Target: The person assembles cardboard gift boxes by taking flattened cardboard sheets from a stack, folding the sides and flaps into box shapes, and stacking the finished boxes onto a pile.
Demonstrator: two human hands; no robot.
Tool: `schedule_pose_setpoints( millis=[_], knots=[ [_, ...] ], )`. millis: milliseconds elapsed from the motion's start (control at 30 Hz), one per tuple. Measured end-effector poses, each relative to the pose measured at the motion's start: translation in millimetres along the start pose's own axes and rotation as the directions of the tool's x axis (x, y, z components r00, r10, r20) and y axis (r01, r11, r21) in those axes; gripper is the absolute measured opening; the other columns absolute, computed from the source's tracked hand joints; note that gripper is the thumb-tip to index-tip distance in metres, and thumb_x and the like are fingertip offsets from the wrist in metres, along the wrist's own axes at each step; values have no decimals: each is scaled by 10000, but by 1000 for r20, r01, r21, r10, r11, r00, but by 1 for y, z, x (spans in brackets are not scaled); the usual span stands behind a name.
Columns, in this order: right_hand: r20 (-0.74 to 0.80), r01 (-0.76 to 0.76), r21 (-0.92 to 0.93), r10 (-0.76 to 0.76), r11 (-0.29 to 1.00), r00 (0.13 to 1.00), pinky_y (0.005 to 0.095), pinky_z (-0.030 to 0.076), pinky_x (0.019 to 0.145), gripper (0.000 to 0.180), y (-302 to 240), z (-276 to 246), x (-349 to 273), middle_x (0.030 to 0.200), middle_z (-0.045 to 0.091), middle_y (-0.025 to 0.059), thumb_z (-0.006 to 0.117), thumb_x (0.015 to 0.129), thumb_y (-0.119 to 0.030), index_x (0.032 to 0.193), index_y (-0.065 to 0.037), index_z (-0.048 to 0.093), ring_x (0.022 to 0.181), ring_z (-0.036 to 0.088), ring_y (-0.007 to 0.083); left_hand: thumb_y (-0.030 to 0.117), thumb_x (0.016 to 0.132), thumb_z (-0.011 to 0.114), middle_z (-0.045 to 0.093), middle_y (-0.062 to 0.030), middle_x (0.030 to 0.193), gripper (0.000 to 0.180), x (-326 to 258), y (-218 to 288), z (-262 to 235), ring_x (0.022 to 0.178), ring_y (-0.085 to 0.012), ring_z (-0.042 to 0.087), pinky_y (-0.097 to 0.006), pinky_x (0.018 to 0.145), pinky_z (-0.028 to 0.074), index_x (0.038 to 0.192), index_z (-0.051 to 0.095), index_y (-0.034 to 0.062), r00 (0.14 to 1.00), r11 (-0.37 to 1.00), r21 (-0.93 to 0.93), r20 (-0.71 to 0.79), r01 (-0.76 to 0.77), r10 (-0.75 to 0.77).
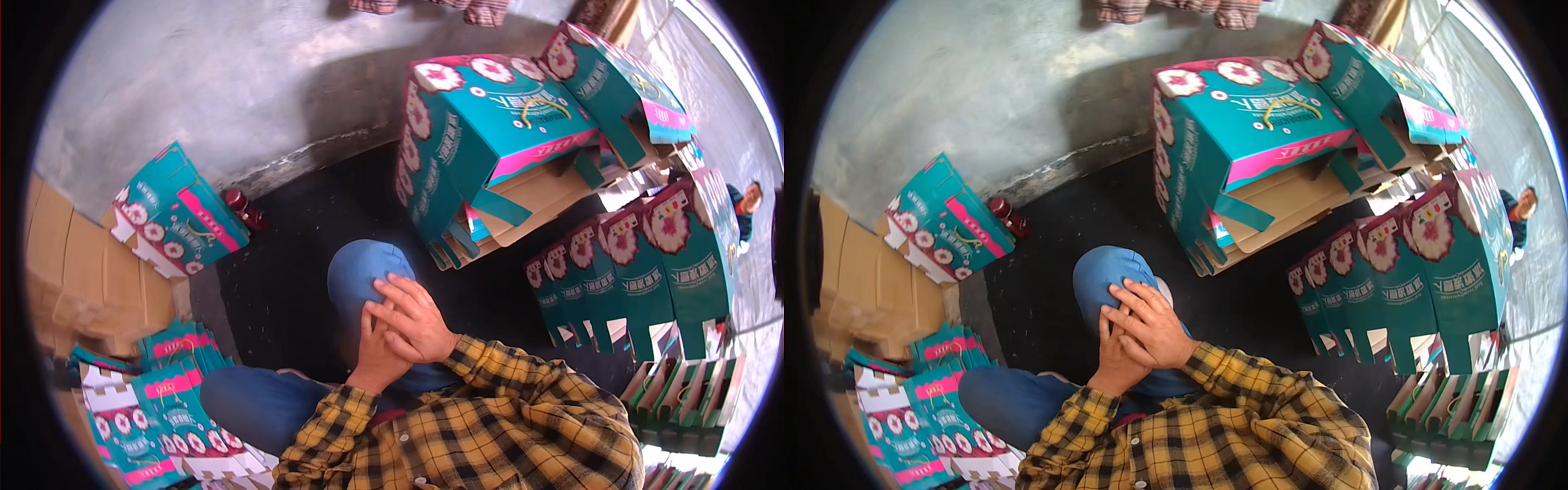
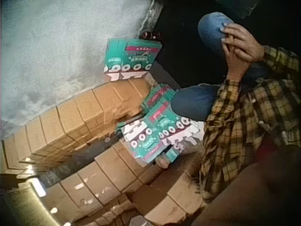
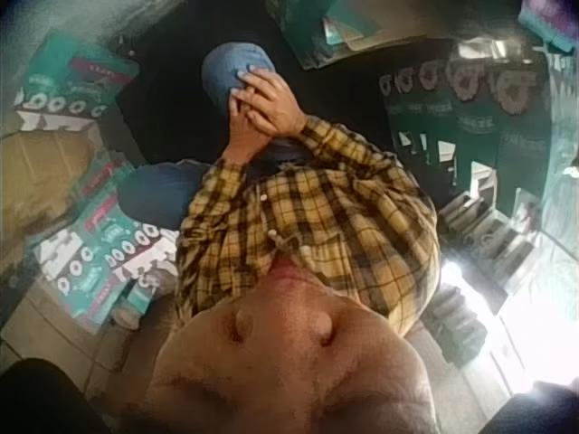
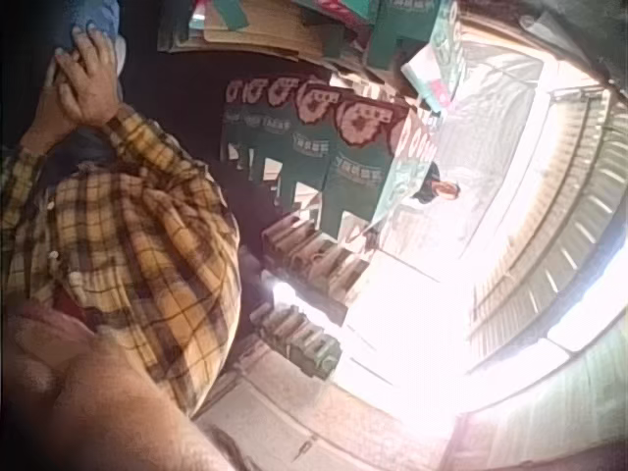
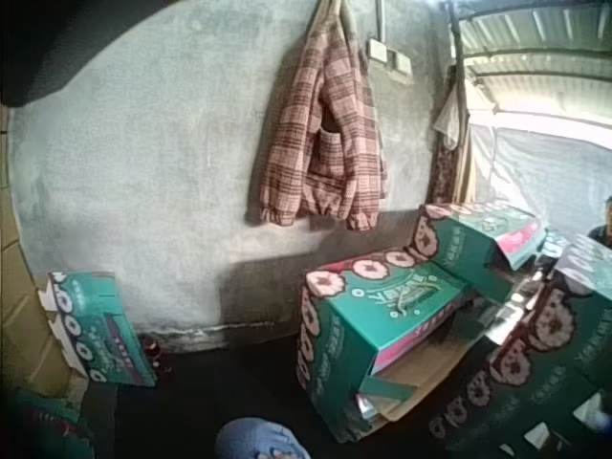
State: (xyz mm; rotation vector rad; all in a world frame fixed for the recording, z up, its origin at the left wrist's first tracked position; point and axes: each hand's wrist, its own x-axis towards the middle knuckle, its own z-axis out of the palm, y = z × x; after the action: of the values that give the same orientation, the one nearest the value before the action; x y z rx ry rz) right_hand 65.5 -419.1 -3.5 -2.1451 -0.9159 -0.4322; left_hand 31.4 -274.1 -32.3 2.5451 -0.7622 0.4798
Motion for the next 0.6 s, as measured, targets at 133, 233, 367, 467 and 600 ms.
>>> schedule_pose_setpoints(
  millis=[133,233,367,467,600],
  knots=[
    [8,30,-10,-30,1000,1000,557,357,1126,513,-11,9,5,1499,480,226,598,868,-227,1356,-73,626,1377,444,446,265,906,640,500,-149,1506,529,-7,-2,-16,1461,-302,375,-550,1180,235,1379,586,34,998,998,-15,-21,61,-62],
    [28,22,-28,-21,999,999,548,355,1131,519,-31,14,7,1496,485,219,607,860,-232,1353,-69,622,1381,439,446,267,896,654,498,-147,1510,537,-21,-3,-32,1461,-296,375,-554,1192,224,1377,589,38,998,998,-5,-20,63,-63],
    [62,37,12,-38,999,997,536,387,1116,516,-56,5,19,1449,530,211,669,836,-187,1328,-41,616,1351,485,425,230,879,683,513,-151,1486,499,-51,1,-86,1411,-301,447,-546,1172,289,1332,607,37,999,1000,-7,25,24,-24],
    [-113,112,-108,-125,988,986,493,451,1071,621,-64,-27,45,1408,544,247,710,784,-31,1378,32,539,1297,536,444,168,834,740,546,-179,1422,465,-83,-6,-142,1346,-329,511,-556,1145,349,1271,636,47,992,994,-6,-68,109,-109],
    [-581,0,-5,-3,1000,814,490,381,1140,611,-62,-70,69,1499,481,224,588,1019,-254,1513,24,361,1422,430,345,90,831,740,560,-178,1405,488,-153,-54,-202,1273,-367,548,-544,1100,407,1300,615,45,849,883,121,-360,454,-387]
  ],
)
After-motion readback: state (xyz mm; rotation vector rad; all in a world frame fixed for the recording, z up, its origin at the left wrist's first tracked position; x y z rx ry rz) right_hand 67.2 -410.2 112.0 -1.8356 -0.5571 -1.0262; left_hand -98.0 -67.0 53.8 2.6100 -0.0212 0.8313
